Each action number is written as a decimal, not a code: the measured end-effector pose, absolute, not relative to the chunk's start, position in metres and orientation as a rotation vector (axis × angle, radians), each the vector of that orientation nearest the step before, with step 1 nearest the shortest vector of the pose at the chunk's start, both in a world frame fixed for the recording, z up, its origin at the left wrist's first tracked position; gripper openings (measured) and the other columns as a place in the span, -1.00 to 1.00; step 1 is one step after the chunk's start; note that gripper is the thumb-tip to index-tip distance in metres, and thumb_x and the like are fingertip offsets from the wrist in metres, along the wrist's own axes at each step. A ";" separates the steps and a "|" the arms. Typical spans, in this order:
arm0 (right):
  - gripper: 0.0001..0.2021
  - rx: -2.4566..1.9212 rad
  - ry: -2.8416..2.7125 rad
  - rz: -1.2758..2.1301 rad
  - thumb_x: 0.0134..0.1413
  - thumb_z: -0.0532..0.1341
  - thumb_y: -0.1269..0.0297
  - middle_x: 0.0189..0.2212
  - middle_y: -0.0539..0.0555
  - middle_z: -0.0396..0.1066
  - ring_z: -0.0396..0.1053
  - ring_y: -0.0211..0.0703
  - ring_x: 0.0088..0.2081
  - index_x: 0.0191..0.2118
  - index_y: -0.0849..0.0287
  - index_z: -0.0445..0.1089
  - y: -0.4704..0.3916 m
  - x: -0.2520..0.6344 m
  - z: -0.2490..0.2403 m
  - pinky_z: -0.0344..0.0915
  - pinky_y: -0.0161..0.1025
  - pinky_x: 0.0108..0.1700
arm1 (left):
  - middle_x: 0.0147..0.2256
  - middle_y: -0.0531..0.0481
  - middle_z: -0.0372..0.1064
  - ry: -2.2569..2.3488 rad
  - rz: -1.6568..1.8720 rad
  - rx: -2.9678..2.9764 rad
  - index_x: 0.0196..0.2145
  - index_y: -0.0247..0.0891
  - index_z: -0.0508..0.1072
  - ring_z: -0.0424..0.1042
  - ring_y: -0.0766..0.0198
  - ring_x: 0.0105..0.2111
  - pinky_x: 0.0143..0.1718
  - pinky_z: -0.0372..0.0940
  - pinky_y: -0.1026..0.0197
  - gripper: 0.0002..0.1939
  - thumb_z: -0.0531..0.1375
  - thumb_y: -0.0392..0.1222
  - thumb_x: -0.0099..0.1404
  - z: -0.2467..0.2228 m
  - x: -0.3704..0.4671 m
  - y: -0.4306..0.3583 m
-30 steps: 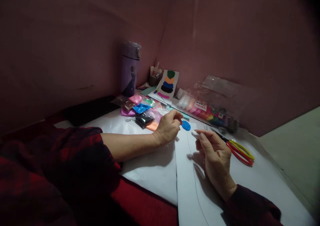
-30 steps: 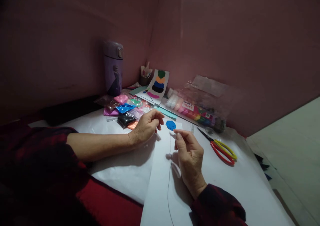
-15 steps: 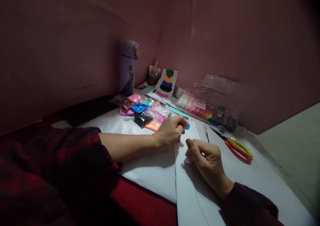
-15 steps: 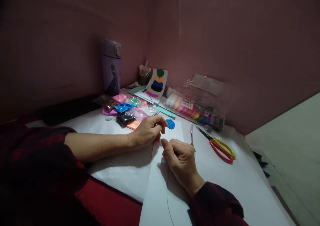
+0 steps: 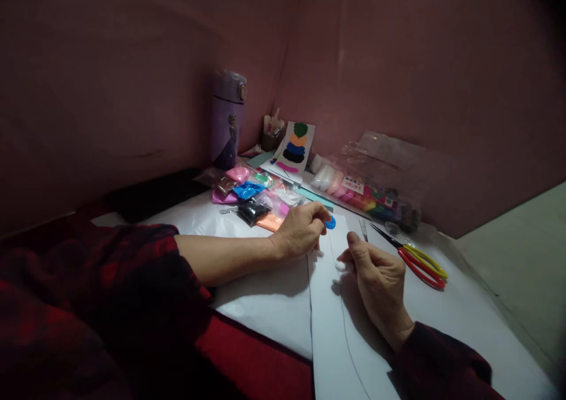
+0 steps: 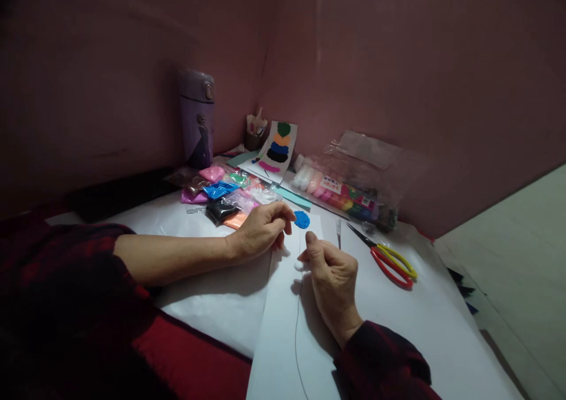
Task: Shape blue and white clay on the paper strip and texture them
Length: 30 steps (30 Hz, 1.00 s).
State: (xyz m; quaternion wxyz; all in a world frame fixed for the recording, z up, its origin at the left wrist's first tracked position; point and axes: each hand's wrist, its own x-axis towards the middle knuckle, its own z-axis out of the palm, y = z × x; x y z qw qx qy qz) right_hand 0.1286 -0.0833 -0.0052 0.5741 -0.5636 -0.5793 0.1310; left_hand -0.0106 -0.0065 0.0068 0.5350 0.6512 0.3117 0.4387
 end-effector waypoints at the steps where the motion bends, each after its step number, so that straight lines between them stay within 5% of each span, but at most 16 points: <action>1: -0.55 -1.339 -1.291 0.349 0.11 0.26 0.00 -0.73 -0.06 0.21 0.14 -0.38 -0.66 -0.63 0.23 0.42 -0.082 0.129 -0.006 0.08 -0.38 -0.63 | -0.53 0.13 0.26 0.748 1.050 1.549 -0.36 -0.28 0.31 0.27 0.46 -0.72 -0.72 0.17 0.37 -0.80 -0.04 -0.44 0.12 0.007 -0.011 -0.006; 5: -0.53 -1.433 -1.139 0.435 0.05 0.26 -0.12 -0.71 -0.08 0.18 0.09 -0.40 -0.71 -0.55 0.24 0.45 -0.078 0.130 -0.009 0.06 -0.41 -0.71 | -0.53 0.12 0.28 0.769 1.080 1.540 -0.33 -0.28 0.31 0.28 0.46 -0.70 -0.72 0.16 0.40 -0.80 -0.04 -0.42 0.14 0.007 -0.011 -0.005; 10: -0.50 -1.565 -1.271 0.323 0.03 0.23 -0.16 -0.68 0.01 0.33 0.26 -0.27 -0.65 -0.56 0.24 0.46 -0.076 0.134 -0.010 0.24 -0.32 -0.62 | -0.52 0.11 0.29 0.775 1.086 1.528 -0.32 -0.29 0.31 0.28 0.47 -0.68 -0.70 0.17 0.42 -0.80 -0.03 -0.43 0.14 0.006 -0.011 -0.003; 17: -0.48 -1.735 -1.384 0.167 0.01 0.19 -0.23 -0.69 0.03 0.38 0.36 -0.14 -0.58 -0.58 0.17 0.48 -0.075 0.136 -0.007 0.12 -0.28 -0.55 | -0.52 0.11 0.29 0.780 1.081 1.535 -0.33 -0.29 0.31 0.27 0.47 -0.66 -0.68 0.18 0.43 -0.80 -0.03 -0.44 0.14 0.006 -0.011 -0.003; 24: -0.51 -1.829 -1.435 0.117 0.05 0.18 -0.19 -0.65 0.02 0.42 0.34 -0.13 -0.52 -0.60 0.12 0.49 -0.074 0.135 -0.009 0.15 -0.25 -0.44 | -0.52 0.10 0.30 0.801 1.080 1.539 -0.32 -0.30 0.32 0.27 0.48 -0.66 -0.67 0.18 0.43 -0.80 -0.03 -0.44 0.15 0.007 -0.011 -0.003; 30: -0.52 -1.699 -1.311 0.218 0.04 0.21 -0.16 -0.70 0.00 0.33 0.26 -0.20 -0.59 -0.57 0.19 0.48 -0.075 0.135 -0.009 0.15 -0.27 -0.53 | -0.52 0.10 0.30 0.794 1.079 1.533 -0.32 -0.29 0.32 0.28 0.47 -0.66 -0.67 0.18 0.42 -0.81 -0.02 -0.43 0.14 0.007 -0.011 -0.004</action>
